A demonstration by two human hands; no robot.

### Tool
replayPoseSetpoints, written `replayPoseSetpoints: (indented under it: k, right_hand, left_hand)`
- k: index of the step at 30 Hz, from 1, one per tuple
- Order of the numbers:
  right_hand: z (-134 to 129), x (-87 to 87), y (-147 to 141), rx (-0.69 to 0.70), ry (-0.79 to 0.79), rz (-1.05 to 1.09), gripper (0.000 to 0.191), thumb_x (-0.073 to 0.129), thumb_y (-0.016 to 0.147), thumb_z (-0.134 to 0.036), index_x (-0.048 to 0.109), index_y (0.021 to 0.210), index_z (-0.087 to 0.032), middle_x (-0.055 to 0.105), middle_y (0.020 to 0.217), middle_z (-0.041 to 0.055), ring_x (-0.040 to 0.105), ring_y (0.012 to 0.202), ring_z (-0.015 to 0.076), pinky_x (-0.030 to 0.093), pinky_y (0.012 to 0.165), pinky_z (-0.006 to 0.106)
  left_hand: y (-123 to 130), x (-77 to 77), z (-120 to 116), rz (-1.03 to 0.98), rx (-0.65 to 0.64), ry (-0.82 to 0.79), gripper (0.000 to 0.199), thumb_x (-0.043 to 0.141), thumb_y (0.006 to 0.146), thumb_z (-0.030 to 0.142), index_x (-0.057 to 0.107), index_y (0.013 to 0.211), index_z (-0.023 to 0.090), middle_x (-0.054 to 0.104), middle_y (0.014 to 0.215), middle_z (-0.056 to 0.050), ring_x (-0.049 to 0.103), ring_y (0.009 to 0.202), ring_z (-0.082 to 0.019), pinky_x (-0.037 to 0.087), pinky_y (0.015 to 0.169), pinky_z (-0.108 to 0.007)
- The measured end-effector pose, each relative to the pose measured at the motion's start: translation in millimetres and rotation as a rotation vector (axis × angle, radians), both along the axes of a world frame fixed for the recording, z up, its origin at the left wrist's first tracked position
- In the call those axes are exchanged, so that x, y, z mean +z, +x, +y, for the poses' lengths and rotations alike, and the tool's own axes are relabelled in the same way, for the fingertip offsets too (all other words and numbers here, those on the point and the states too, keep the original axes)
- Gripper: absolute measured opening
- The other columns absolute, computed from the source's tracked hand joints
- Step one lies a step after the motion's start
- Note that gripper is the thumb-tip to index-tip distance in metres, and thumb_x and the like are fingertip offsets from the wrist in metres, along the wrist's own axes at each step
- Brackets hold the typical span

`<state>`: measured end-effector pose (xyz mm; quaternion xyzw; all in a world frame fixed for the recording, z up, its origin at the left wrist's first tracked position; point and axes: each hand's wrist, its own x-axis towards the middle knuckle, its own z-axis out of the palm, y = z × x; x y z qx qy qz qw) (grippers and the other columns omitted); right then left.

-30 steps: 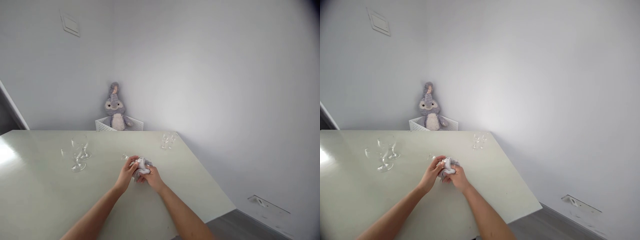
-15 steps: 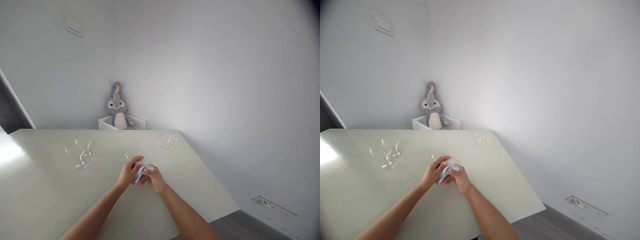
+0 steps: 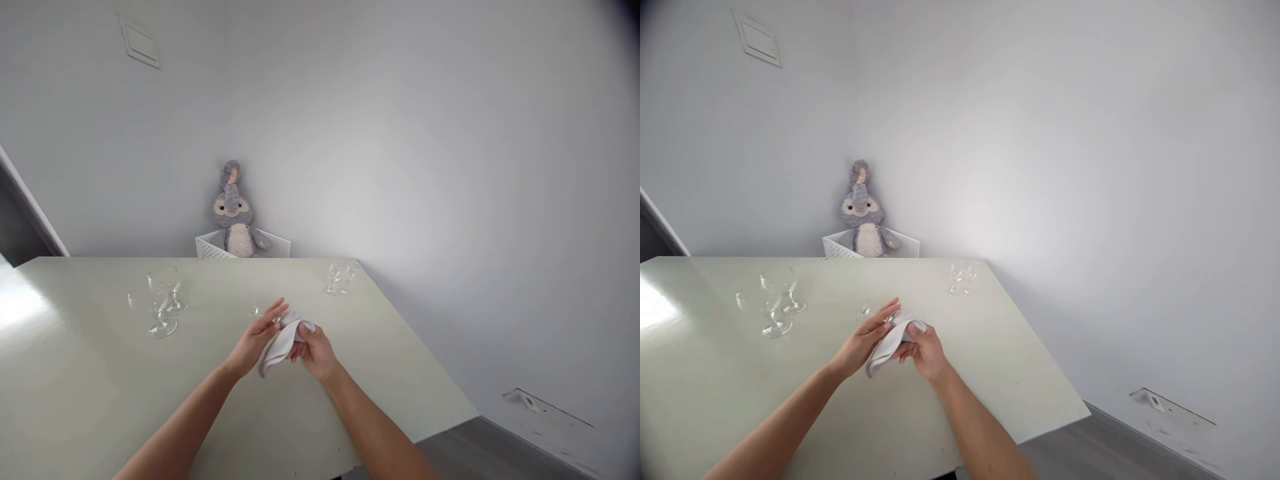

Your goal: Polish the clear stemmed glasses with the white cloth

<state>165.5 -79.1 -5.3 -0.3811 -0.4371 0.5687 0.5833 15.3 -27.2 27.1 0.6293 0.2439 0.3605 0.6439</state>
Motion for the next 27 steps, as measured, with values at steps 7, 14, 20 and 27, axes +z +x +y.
replayPoseSetpoints:
  k: [7,14,20,27]
  right_hand:
    - [-3.7,-6.3,-6.1,0.05,-0.026,0.005,0.037,0.06,0.071,-0.049,0.056,0.089,-0.017,0.059,0.061,0.0001,0.055,0.047,0.0135,0.044,0.044,0.025]
    - [-10.7,-2.4,-12.9,-0.184,0.315,-0.772,0.027,0.062,0.07,-0.043,0.063,0.084,-0.02,0.064,0.077,0.0052,0.057,0.073,0.0191,0.045,0.069,0.032]
    - [-2.8,-1.7,-6.9,-0.048,-0.127,0.152,0.034,0.059,0.073,-0.047,0.06,0.086,-0.016,0.061,0.061,0.0018,0.055,0.048,0.0124,0.041,0.042,0.022]
    - [-5.7,-2.6,-10.6,0.021,-0.095,0.162,0.036,0.065,0.069,-0.045,0.057,0.087,-0.015,0.061,0.062,0.0012,0.056,0.045,0.0124,0.04,0.039,0.021]
  left_hand:
    - [-2.4,-1.9,2.5,0.021,0.016,-0.029,0.043,0.049,0.079,0.043,0.052,0.118,0.025,0.053,0.12,-0.006,0.053,0.099,-0.021,0.042,0.087,-0.036]
    - [-1.5,-5.7,3.7,0.108,0.053,-0.33,0.06,0.042,0.079,0.055,0.043,0.126,0.018,0.057,0.073,-0.002,0.056,0.069,-0.017,0.046,0.063,-0.03]
    - [0.5,-1.3,-3.2,0.061,0.029,-0.16,0.054,0.046,0.08,0.046,0.039,0.129,0.025,0.061,0.094,-0.004,0.054,0.076,-0.016,0.042,0.072,-0.029]
    - [-0.2,-0.6,-1.8,0.03,0.058,-0.035,0.052,0.049,0.078,0.043,0.042,0.126,0.023,0.05,0.12,-0.009,0.053,0.082,-0.016,0.044,0.072,-0.029]
